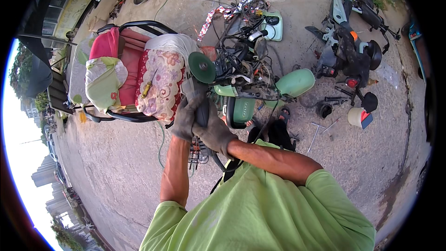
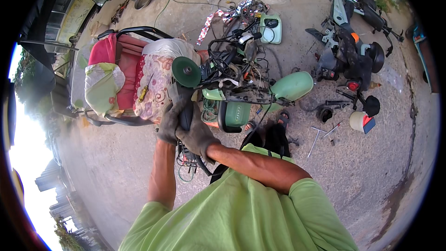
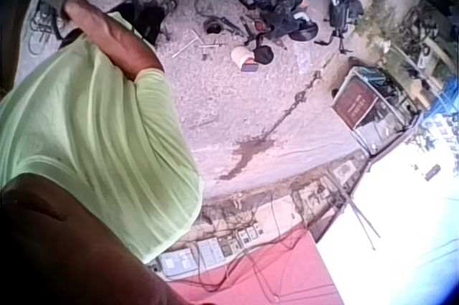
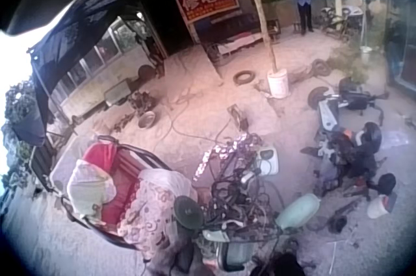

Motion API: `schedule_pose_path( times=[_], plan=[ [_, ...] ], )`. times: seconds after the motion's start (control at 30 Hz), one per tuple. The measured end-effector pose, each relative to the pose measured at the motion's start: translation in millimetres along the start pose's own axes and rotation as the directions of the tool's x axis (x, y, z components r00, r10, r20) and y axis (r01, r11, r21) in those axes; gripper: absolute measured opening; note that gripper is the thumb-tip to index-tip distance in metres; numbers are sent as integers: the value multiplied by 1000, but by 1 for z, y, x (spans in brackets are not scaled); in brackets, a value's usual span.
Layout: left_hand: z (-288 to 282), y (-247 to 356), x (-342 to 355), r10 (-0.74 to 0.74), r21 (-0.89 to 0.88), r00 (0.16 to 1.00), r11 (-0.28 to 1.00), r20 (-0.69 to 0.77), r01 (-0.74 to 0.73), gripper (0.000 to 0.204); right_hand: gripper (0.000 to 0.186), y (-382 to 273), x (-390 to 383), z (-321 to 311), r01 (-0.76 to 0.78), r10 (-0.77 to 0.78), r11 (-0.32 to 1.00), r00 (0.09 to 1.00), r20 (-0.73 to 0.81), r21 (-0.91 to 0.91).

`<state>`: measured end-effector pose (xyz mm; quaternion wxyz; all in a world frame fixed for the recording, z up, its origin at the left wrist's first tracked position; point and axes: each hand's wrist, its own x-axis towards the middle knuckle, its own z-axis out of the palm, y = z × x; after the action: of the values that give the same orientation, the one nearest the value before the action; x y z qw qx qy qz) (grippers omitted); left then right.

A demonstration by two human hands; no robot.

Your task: The person uses an angle grinder to cut a metal part of a green scooter. After cutting, the person removes gloves and adjusts the scooter's handlebars and throttle while another person holds the scooter steady.

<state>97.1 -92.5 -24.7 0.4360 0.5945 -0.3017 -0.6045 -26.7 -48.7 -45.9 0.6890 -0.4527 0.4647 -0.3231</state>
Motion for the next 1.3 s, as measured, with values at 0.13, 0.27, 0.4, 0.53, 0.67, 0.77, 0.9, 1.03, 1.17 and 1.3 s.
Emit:
schedule_pose_path(
  times=[0.13, 0.27, 0.4, 0.53, 0.67, 0.77, 0.9, 1.03, 1.17, 1.3],
  plan=[
    [4, 9, 0, -148, -118, 988, 983, -47, 142, 38, 107, -7, -1, -2, -41, 42, 999, 999, 15, -22],
    [-1, 1, 0, -96, -82, 995, 992, -38, 92, 38, 107, -9, -2, -4, -65, 66, 997, 997, 30, -40],
    [-2, 1, 1, -110, -97, 994, 990, -28, 107, 37, 108, -7, 0, -3, -22, 23, 999, 1000, 11, -46],
    [2, 5, -5, -149, -128, 987, 982, -60, 141, 36, 110, -9, -4, -5, -40, 41, 998, 999, 32, -40],
    [-6, -4, 2, -74, -99, 997, 992, -4, 73, 38, 112, -14, -1, -5, -57, 60, 994, 998, 29, -91],
    [-10, -9, 5, -129, -146, 992, 981, 10, 129, 39, 113, -22, -7, -9, -99, 104, 992, 993, 56, -74],
    [-4, -2, 2, -152, -152, 988, 978, -32, 146, 39, 114, -10, -3, -6, -52, 55, 996, 997, 49, -68],
    [-7, -4, 1, -132, -118, 991, 984, 2, 132, 39, 112, -10, -4, -4, -46, 49, 996, 998, 31, -82],
    [-3, -3, -3, -130, -90, 992, 988, -7, 129, 39, 111, 8, 0, 2, 20, -21, 998, 1000, -15, -56],
    [-7, -6, 1, -125, -105, 992, 987, -1, 124, 35, 114, -7, -3, -4, -23, 25, 997, 999, 33, -80]
  ],
)
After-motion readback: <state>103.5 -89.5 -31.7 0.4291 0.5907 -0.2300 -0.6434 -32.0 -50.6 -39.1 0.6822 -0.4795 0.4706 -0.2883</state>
